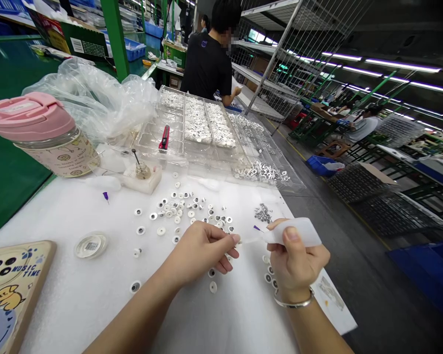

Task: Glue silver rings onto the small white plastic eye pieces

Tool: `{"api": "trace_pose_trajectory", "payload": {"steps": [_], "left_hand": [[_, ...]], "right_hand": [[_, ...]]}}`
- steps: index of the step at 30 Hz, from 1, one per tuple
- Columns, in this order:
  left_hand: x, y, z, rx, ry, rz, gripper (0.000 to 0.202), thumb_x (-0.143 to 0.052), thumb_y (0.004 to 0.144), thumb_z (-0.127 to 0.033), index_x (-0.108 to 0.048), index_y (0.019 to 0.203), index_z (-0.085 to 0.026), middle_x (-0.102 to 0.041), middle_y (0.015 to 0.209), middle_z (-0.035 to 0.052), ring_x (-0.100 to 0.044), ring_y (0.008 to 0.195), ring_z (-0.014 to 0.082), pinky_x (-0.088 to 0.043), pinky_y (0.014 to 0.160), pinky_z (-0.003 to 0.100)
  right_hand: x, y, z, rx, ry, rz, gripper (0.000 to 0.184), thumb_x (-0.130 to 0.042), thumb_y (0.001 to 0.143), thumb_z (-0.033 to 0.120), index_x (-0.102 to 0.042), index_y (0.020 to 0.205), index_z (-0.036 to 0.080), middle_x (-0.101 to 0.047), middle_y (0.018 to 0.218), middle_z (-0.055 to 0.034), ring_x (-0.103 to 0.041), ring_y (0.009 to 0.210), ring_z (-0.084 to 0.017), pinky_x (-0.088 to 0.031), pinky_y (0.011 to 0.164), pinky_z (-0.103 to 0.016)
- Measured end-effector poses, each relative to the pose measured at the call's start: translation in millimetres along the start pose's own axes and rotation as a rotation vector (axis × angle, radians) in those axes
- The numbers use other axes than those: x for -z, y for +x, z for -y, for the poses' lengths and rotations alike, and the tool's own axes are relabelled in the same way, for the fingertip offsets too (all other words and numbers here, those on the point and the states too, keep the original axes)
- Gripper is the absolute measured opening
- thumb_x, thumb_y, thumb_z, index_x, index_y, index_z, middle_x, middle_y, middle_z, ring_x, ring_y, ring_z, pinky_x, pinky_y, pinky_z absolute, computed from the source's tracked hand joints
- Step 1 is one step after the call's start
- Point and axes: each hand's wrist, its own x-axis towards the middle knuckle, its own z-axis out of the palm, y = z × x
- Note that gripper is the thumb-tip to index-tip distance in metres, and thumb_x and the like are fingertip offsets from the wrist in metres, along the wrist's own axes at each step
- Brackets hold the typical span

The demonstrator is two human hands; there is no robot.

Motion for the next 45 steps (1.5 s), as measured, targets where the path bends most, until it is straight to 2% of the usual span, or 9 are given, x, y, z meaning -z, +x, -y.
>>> {"api": "trace_pose_trajectory", "payload": {"steps": [6,11,16,27,39,45], "left_hand": [[0.4,1.2,0.9,-0.012,0.036,0.005,0.039,-0.054,0.076,-0.047,-0.065,0.069,-0.01,-0.06,0.056,0.0062,-0.059,0.052,0.0152,-0.05,0.051,0.021],[0.9,2.2,1.7,0.015,-0.011,0.008,0.038,-0.055,0.076,-0.047,-0.065,0.07,-0.01,-0.061,0.06,0.0066,-0.059,0.053,0.0151,-0.051,0.05,0.022],[0.4,1.8,0.1,0.012,-0.026,0.005,0.037,-0.055,0.076,-0.045,-0.065,0.07,-0.01,-0.062,0.063,0.0069,-0.06,0.054,0.015,-0.051,0.051,0.021],[-0.3,3.3,0.7,0.057,-0.045,0.012,0.039,-0.055,0.075,-0.047,-0.066,0.071,-0.01,-0.06,0.056,0.006,-0.059,0.052,0.0151,-0.051,0.052,0.022],[4.5,3.5,-1.0,0.107,-0.205,0.086,0.038,-0.061,0.072,-0.045,-0.065,0.074,-0.008,-0.064,0.078,0.0101,-0.057,0.054,0.0114,-0.048,0.049,0.018],[4.6,4.4,-1.5,0.12,-0.233,0.085,0.033,-0.063,0.071,-0.041,-0.065,0.074,-0.008,-0.064,0.076,0.0094,-0.056,0.052,0.0107,-0.048,0.048,0.017]], "right_hand": [[-2.5,2.0,0.3,-0.003,0.018,0.002,0.024,-0.054,0.078,0.024,-0.06,0.06,0.01,-0.055,0.052,-0.0036,-0.042,0.036,-0.008,-0.029,0.03,-0.02],[-1.3,3.7,1.5,-0.007,0.084,-0.03,0.024,-0.05,0.08,0.021,-0.06,0.06,0.01,-0.056,0.057,-0.0035,-0.043,0.037,-0.007,-0.027,0.029,-0.019],[-1.3,3.3,0.4,0.023,0.067,-0.019,0.022,-0.052,0.079,0.021,-0.061,0.062,0.01,-0.057,0.057,-0.0036,-0.044,0.037,-0.008,-0.029,0.029,-0.019],[-1.4,1.8,-1.9,0.003,0.051,-0.003,0.023,-0.052,0.079,0.022,-0.061,0.062,0.01,-0.054,0.052,-0.0034,-0.042,0.036,-0.008,-0.028,0.029,-0.019],[-0.6,1.0,-1.7,0.001,0.095,0.023,0.024,-0.049,0.082,0.021,-0.06,0.063,0.01,-0.056,0.058,-0.0036,-0.043,0.037,-0.007,-0.027,0.031,-0.019],[-0.7,1.2,-1.9,-0.012,0.11,0.031,0.024,-0.049,0.082,0.021,-0.059,0.063,0.01,-0.056,0.06,-0.0036,-0.043,0.038,-0.007,-0.027,0.031,-0.019]]}}
